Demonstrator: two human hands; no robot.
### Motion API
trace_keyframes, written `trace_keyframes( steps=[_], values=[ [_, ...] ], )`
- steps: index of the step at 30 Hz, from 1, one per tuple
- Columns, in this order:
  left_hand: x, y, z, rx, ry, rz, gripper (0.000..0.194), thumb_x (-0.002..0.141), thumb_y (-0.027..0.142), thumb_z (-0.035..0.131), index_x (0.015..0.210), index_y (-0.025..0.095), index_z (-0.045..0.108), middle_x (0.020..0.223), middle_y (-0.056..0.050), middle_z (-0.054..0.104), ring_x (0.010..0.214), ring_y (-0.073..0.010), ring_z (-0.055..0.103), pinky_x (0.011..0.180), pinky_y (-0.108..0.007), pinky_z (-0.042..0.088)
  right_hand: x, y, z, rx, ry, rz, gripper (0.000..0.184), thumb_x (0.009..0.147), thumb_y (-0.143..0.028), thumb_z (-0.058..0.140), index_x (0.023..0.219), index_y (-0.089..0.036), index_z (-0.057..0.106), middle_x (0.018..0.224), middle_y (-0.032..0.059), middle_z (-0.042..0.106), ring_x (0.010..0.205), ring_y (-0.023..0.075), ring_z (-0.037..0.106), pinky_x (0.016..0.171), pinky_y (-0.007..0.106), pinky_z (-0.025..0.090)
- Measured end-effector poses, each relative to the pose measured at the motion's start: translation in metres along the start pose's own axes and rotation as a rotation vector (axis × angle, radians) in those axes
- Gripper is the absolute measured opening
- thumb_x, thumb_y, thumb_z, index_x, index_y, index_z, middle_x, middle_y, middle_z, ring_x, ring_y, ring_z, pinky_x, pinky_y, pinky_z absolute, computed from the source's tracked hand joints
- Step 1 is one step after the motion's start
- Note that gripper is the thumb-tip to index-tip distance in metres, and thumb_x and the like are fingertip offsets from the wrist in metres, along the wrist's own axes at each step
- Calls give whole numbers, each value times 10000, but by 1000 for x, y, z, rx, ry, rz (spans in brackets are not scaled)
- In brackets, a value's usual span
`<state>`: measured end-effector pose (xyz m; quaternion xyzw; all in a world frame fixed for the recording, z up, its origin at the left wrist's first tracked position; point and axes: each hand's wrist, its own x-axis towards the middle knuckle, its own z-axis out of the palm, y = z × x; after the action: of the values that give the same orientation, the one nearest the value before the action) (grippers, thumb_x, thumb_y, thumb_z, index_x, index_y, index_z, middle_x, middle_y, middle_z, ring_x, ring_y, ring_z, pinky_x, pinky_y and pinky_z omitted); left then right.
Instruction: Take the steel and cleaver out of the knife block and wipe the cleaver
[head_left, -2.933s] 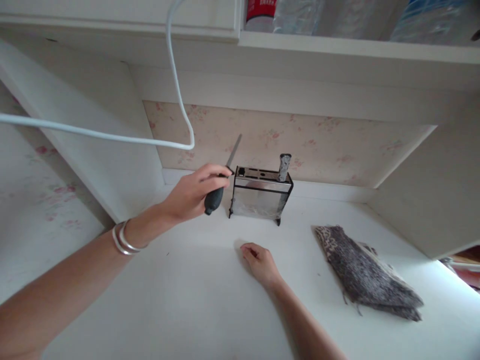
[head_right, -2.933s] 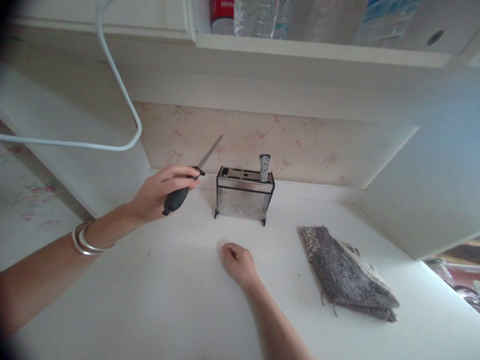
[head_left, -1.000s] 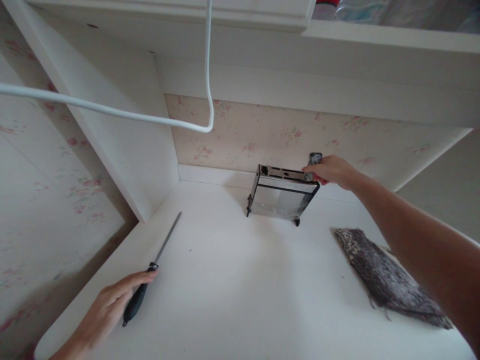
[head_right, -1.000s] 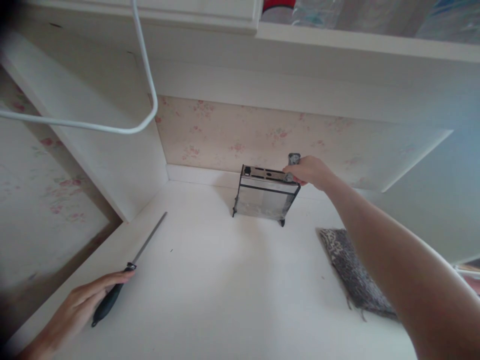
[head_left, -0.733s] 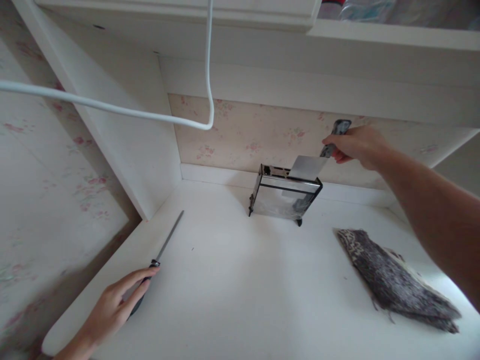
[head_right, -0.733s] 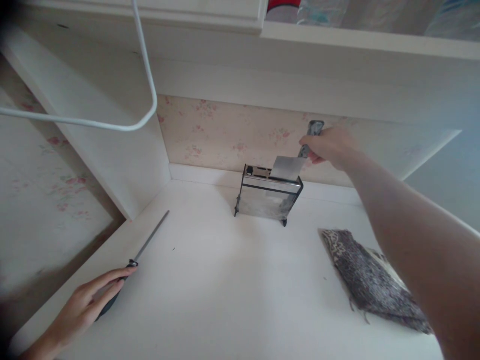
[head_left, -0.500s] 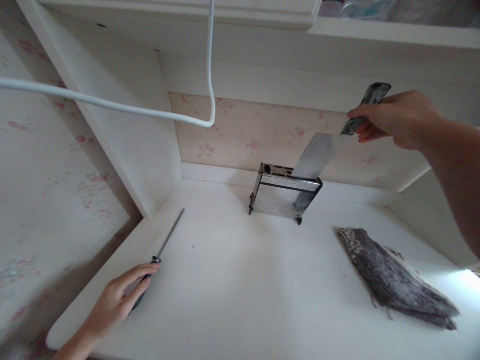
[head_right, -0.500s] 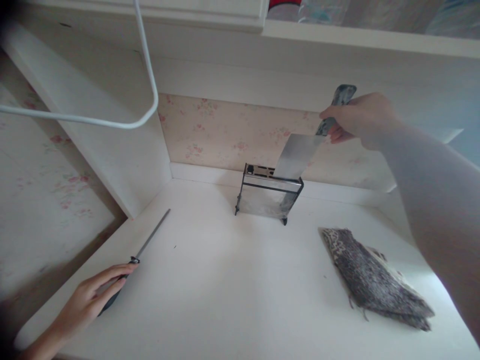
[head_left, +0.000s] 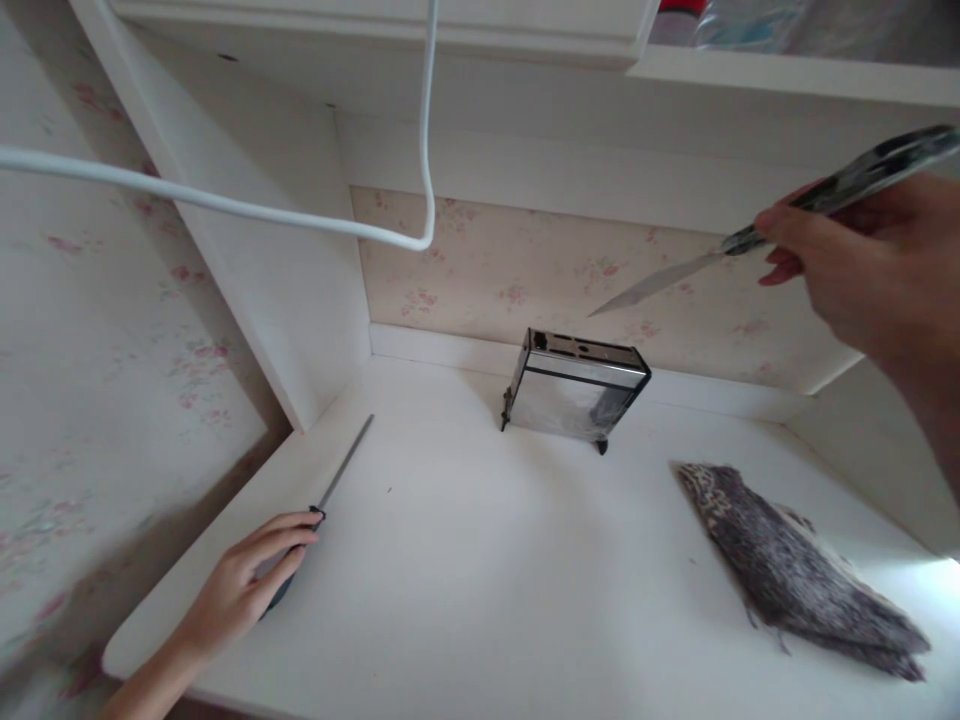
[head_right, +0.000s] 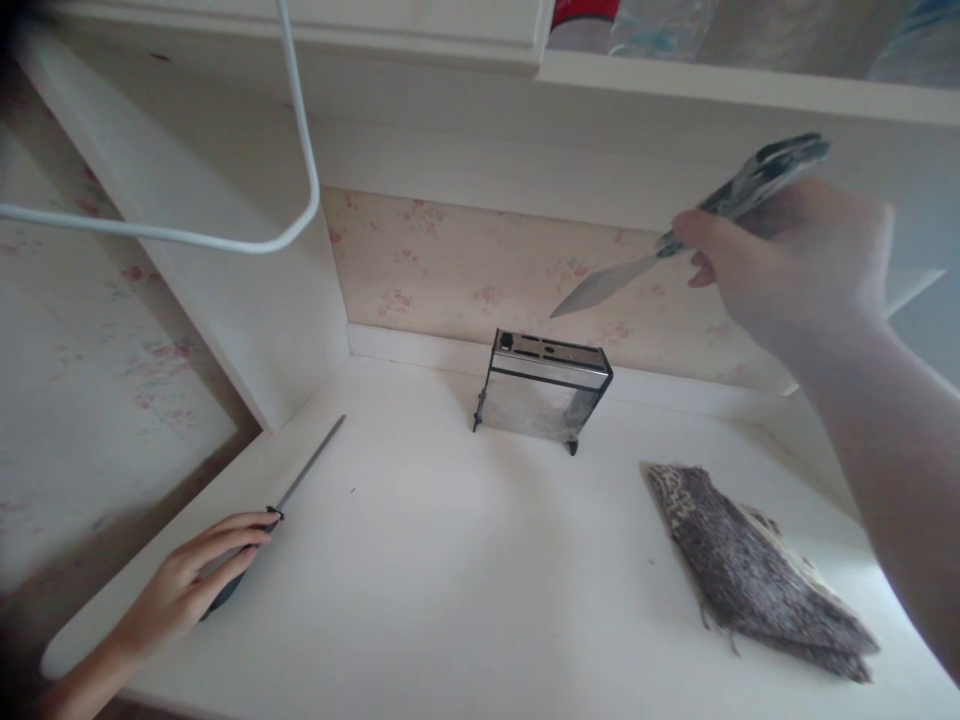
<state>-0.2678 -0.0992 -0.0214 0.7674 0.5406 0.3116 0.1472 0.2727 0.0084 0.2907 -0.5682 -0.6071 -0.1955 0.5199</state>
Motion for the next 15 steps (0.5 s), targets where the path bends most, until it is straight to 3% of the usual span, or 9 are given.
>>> trace_keyframes(
  steps=[4, 7, 9, 13, 15],
  values=[
    [0, 0, 0, -7, 35, 5, 196, 849, 363, 559, 946, 262, 696, 1209, -39, 630, 1131, -217, 584, 879, -294, 536, -44, -33, 23, 172, 123, 26, 442, 749, -520, 666, 919, -114, 699, 692, 37, 634, 488, 73, 533, 437, 211, 384],
    [1, 3, -1, -66, 40, -66, 207, 847, 370, 559, 939, 244, 696, 1202, -59, 625, 1131, -227, 581, 784, -260, 565, -86, -56, 42, 170, 73, -43, 367, 746, -506, 680, 847, -154, 695, 612, -7, 595, 493, 87, 528, 460, 212, 400],
    [1, 5, -1, -110, 32, -115, 208, 843, 376, 565, 923, 237, 698, 1186, -66, 632, 1108, -224, 596, 767, -251, 569, -116, -70, 54, 154, -12, -237, 287, 767, -455, 681, 873, -188, 681, 567, -32, 577, 493, 86, 522, 495, 214, 411],
    [2, 4, -4, -166, 23, -135, 192, 824, 362, 590, 909, 233, 703, 1159, -66, 653, 1093, -219, 612, 840, -269, 553, -177, -93, 81, 297, -271, -889, 190, 831, -295, 643, 1005, -224, 616, 542, -58, 548, 485, 81, 497, 485, 242, 344],
    [2, 1, -5, -192, 29, -131, 172, 816, 342, 597, 889, 230, 706, 1135, -63, 669, 1086, -219, 618, 871, -280, 541, -204, -104, 98, 372, -291, -1048, 211, 837, -225, 642, 1039, -200, 587, 545, -59, 528, 498, 87, 481, 472, 267, 302]
  ],
)
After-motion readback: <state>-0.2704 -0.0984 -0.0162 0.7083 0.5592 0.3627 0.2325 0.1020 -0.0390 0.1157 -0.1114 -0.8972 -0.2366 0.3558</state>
